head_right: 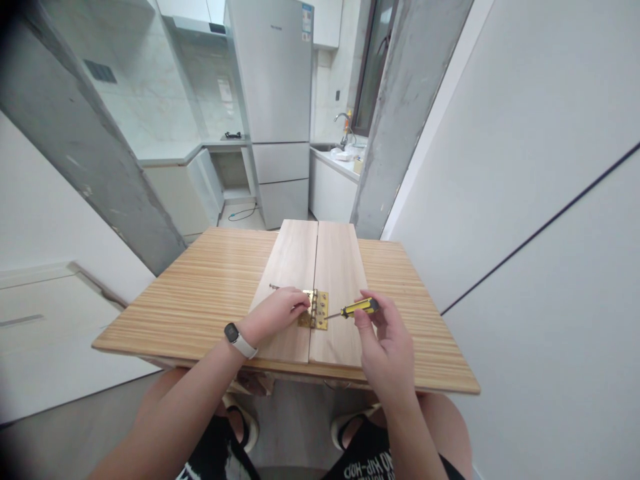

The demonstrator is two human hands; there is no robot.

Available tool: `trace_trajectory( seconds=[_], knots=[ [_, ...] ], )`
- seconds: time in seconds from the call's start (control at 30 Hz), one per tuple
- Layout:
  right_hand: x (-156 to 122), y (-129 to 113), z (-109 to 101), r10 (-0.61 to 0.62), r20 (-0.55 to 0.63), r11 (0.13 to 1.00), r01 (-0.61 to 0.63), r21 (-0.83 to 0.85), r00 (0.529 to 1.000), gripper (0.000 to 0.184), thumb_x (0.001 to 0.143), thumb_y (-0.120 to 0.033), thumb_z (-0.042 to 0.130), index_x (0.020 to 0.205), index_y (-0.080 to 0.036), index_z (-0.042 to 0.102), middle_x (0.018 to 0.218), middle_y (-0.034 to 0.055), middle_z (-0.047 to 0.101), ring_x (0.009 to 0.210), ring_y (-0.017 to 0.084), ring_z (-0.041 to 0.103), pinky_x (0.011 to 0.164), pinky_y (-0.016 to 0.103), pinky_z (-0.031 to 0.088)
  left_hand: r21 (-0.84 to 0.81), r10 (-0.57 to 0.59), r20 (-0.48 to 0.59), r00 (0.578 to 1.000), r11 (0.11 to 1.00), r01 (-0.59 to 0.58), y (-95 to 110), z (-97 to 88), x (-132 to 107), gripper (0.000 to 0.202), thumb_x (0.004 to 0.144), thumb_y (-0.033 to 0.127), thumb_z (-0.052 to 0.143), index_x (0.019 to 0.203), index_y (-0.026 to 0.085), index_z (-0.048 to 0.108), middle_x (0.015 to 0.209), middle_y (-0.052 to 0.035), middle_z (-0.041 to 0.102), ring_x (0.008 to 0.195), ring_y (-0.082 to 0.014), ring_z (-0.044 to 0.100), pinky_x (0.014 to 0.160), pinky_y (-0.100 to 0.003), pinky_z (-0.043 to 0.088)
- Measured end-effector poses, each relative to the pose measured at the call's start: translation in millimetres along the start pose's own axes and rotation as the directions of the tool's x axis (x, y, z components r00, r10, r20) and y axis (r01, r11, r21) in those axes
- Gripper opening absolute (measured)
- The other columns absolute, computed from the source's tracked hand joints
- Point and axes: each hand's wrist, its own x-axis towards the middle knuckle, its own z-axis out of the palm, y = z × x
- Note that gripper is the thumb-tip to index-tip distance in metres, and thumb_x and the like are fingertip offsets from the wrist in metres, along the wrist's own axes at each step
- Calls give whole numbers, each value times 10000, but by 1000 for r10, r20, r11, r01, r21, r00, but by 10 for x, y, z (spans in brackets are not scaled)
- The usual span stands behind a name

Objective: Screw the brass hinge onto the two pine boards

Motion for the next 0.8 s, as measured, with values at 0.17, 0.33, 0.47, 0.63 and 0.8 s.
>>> trace_trajectory(
  seconds=[0.17,0.33,0.47,0.63,0.8],
  knots=[
    [52,-45,27,-30,26,999,31,-37,999,337,967,-413,660,1270,-266,646,1114,84,680,946,228,657,852,421,558,17,16,21,1000,1000,-17,28,14,-2,172,930,96,574,930,197,714,950,-59,730,922,-210,658,843,-294,482],
    [143,-98,109,-67,70,997,69,-31,995,328,977,-396,648,1286,-286,641,1110,72,686,937,222,659,872,429,555,-10,-32,1,1000,999,32,42,47,-19,155,910,99,596,936,193,717,944,-62,735,921,-215,672,833,-291,490],
    [208,-92,206,-77,113,997,78,-2,991,323,983,-379,639,1294,-291,636,1089,67,692,930,216,659,877,423,557,-81,-65,-32,997,995,62,61,82,-31,173,882,79,591,916,194,715,928,-53,745,879,-205,680,791,-281,490],
    [288,-39,341,-93,160,995,87,47,983,320,981,-370,633,1288,-279,633,1066,69,693,912,213,653,853,405,564,-210,-145,-68,987,969,128,59,133,-62,258,882,99,599,1084,208,716,920,-41,758,843,-196,693,775,-279,506],
    [353,32,466,-86,211,996,82,31,974,313,982,-368,619,1280,-273,635,1027,66,683,898,216,647,848,402,562,-287,-175,-89,980,947,143,56,154,-76,223,878,116,617,1061,207,707,875,-29,747,795,-181,685,742,-269,500]
  ],
)
